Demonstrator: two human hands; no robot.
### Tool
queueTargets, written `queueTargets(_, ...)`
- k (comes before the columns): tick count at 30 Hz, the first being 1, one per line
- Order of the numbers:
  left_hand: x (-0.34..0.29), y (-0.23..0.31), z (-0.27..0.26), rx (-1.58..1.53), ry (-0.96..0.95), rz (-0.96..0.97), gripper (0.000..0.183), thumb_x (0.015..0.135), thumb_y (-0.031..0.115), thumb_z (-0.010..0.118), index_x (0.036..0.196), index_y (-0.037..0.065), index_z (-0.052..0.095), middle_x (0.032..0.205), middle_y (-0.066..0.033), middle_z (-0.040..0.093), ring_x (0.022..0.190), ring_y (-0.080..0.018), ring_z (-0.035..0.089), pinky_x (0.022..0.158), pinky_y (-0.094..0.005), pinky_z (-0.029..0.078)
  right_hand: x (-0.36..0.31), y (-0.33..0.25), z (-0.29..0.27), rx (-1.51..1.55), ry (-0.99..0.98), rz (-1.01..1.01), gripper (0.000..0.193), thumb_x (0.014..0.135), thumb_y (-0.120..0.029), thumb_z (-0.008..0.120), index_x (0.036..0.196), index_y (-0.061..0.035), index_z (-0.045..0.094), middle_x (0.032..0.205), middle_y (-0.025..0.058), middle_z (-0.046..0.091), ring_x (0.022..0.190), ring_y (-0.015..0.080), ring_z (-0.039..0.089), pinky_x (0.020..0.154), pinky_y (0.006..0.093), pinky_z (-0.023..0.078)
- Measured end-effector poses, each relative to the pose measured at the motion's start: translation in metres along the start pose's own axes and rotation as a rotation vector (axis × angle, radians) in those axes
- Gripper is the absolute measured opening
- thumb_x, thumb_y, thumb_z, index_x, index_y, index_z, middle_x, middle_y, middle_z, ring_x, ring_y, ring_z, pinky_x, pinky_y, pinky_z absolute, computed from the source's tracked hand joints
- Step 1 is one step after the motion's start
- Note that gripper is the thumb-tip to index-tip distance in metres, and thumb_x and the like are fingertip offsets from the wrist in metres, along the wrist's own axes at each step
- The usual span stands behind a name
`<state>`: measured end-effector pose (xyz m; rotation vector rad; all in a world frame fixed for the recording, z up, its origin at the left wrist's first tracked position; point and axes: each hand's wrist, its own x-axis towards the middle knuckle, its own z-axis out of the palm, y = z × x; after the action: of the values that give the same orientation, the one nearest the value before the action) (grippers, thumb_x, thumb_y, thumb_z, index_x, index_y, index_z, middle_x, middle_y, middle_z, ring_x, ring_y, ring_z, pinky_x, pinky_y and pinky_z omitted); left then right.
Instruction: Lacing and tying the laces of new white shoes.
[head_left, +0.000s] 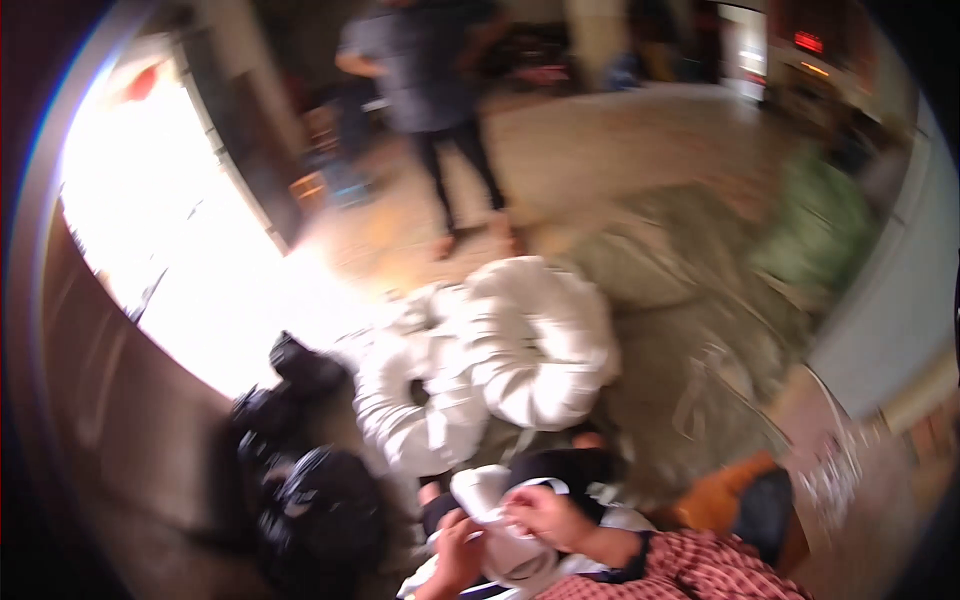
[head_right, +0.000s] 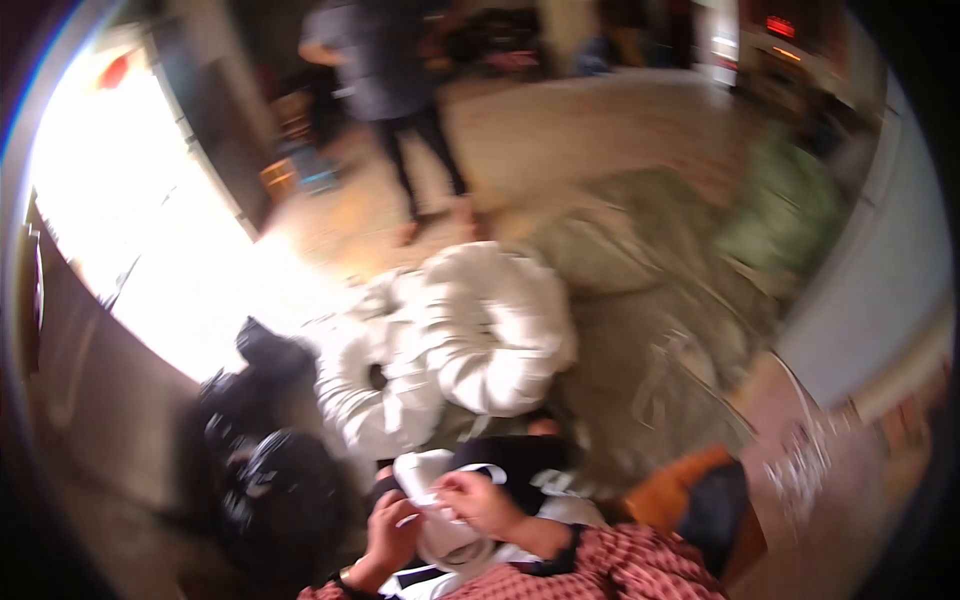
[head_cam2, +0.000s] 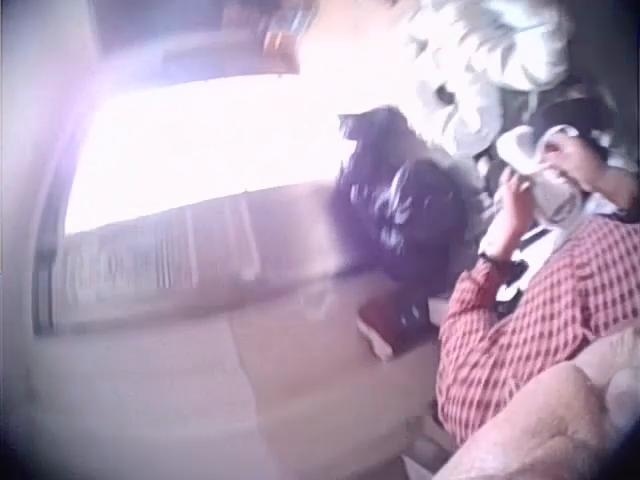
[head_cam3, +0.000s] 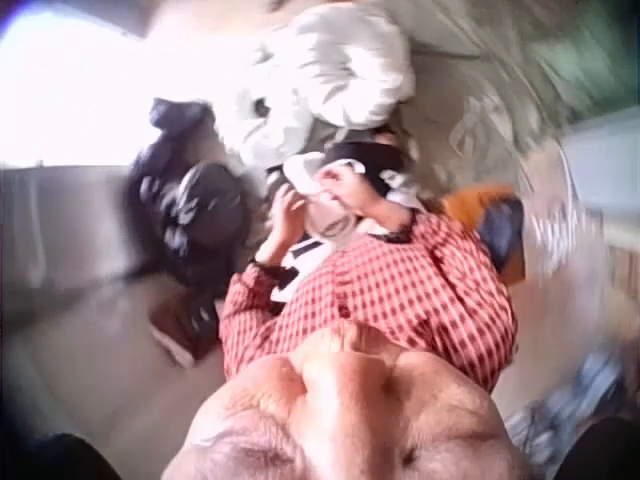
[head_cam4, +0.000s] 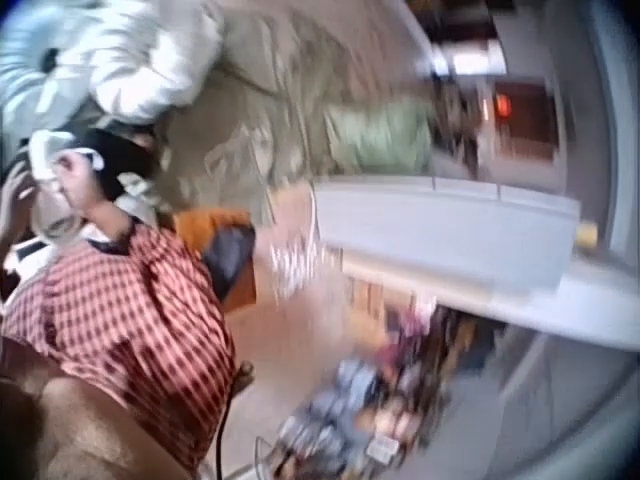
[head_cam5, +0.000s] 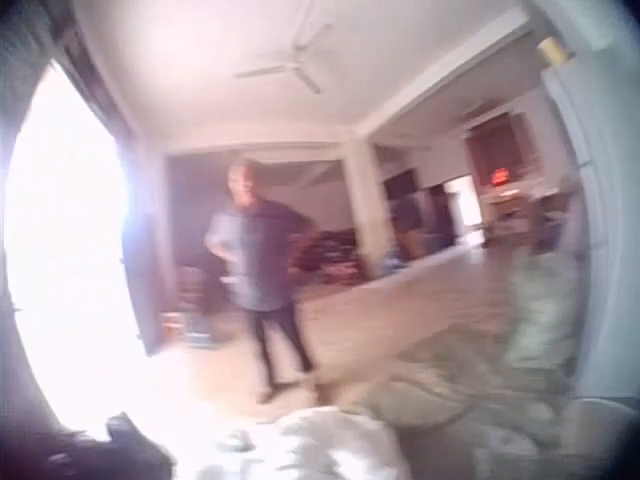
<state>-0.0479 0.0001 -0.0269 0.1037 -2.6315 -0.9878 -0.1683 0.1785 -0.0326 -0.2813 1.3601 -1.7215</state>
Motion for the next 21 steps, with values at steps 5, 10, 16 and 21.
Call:
queueTargets(5,0.013,0.075,-0.022,-0.187,0.09,0.062,0.013,0.086,0.001,0.072,0.097,0.003,0.067,0.099,-0.0115,0.065,0.089,-0.0309,0.065,0.074,-0.037,0.053,-0.002,-0.002,-0.003,0.282,-0.058,0.074,0.015,0.1,-0.019,0.067,0.108,-0.0073,0.062,0.09,0.0012,0.067,0.07,0.0051,0.06,0.061,0.0188,0.048)
queueTargets(10,0.009,0.045,0.004,-0.288,0.179,-0.239,0.007,0.095,0.004,0.065,0.1,0.003,0.06,0.086,-0.0124,0.064,0.074,-0.0295,0.064,0.068,-0.0357,0.052,0.007,-0.003,-0.002,0.135,-0.027,0.09,0.014,0.101,-0.017,0.066,0.108,-0.0048,0.065,0.09,0.0017,0.068,0.072,0.0066,0.061,0.063,0.0212,0.05)
queueTargets(16,-0.004,0.037,0.011,-0.728,0.163,-0.544,0.007,0.096,0.004,0.068,0.099,0.0,0.063,0.082,-0.0048,0.067,0.074,-0.0117,0.065,0.066,-0.0259,0.053,-0.003,-0.015,0.011,-0.141,-0.102,-0.023,0.018,0.102,-0.014,0.062,0.114,-0.0026,0.067,0.096,0.0009,0.069,0.078,0.0065,0.061,0.071,0.0221,0.051)
queueTargets(21,-0.012,0.031,0.019,-0.422,0.336,-0.322,0.01,0.093,0.007,0.073,0.093,-0.001,0.066,0.08,-0.0036,0.067,0.074,-0.0103,0.063,0.066,-0.0242,0.05,0.006,0.005,0.011,-0.061,-0.134,0.031,0.021,0.101,-0.015,0.066,0.118,-0.0036,0.067,0.098,-0.001,0.071,0.081,0.0048,0.062,0.073,0.0211,0.052)
